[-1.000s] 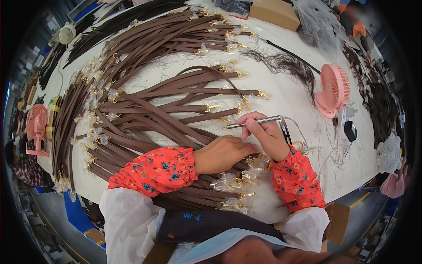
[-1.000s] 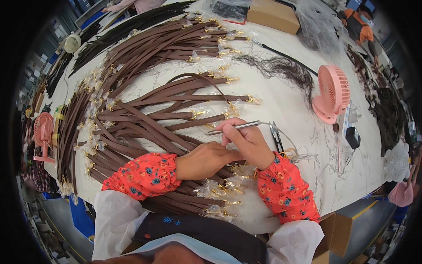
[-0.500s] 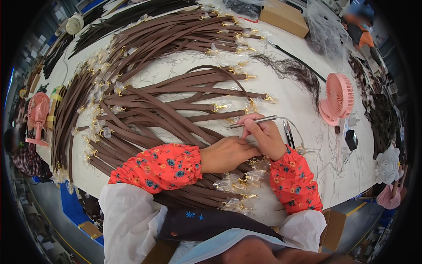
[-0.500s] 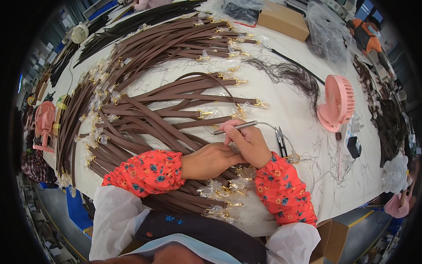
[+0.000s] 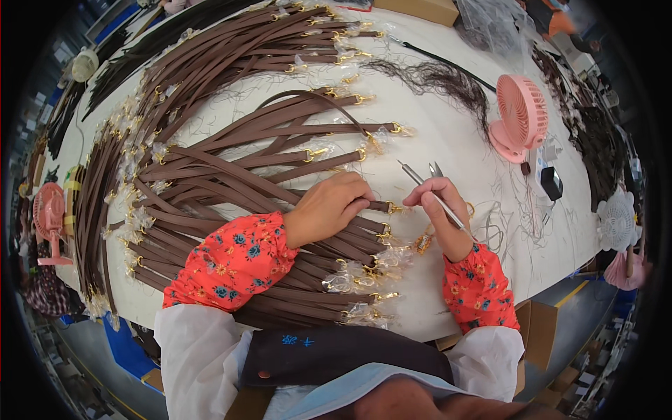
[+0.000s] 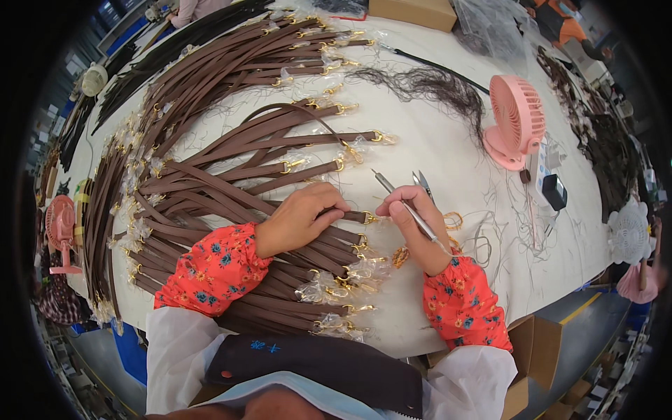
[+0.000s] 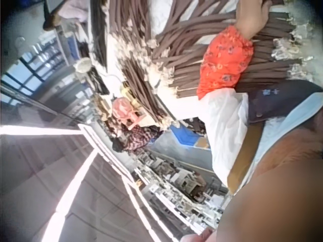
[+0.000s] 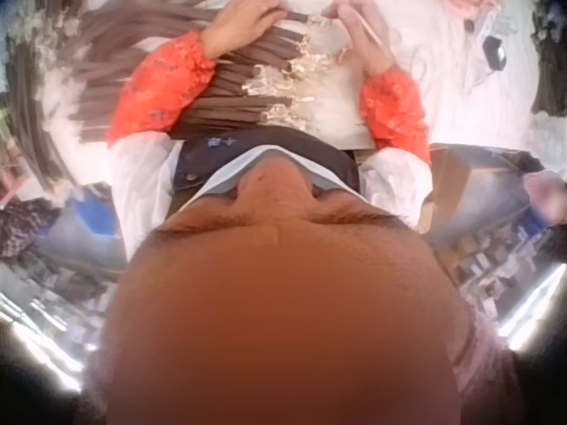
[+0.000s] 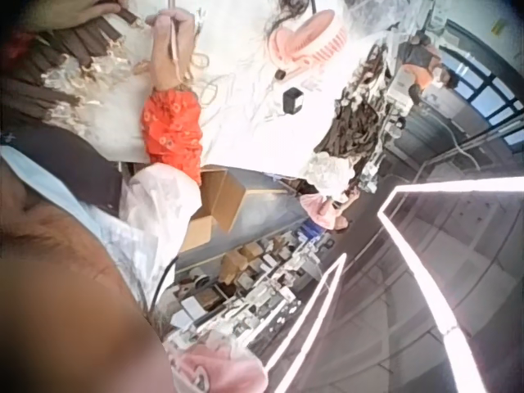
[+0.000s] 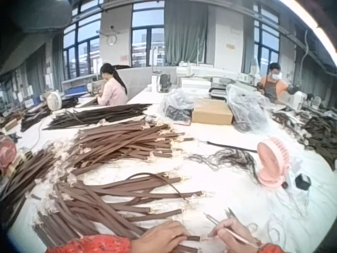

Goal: Finishing leather straps by trimming excess material and attaching metal clips.

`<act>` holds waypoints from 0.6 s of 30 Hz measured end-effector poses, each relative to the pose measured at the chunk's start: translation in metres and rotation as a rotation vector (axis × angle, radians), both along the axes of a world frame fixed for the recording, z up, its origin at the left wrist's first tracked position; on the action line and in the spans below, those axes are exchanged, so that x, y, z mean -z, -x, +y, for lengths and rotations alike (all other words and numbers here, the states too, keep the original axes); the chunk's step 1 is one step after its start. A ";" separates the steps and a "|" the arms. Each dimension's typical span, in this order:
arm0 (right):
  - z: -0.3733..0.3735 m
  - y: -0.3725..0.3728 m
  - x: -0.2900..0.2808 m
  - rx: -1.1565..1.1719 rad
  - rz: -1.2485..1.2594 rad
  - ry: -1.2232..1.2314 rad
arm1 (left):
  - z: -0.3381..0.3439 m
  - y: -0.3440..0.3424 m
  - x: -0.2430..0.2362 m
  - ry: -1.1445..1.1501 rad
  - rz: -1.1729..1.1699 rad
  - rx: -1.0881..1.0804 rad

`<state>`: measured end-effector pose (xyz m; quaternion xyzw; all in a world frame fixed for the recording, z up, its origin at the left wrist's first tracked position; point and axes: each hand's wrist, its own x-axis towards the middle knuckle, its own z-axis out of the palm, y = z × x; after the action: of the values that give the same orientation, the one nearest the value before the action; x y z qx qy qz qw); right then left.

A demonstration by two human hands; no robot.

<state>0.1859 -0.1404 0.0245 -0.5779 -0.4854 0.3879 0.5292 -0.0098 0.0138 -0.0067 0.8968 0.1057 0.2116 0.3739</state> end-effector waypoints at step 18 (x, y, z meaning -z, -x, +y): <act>-0.012 0.000 0.011 0.053 0.053 -0.057 | -0.013 -0.015 -0.011 -0.183 0.089 0.087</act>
<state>0.1858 -0.1522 0.0131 -0.5646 -0.4667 0.3750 0.5681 0.0047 0.0007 0.0040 0.9394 0.0634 0.1641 0.2943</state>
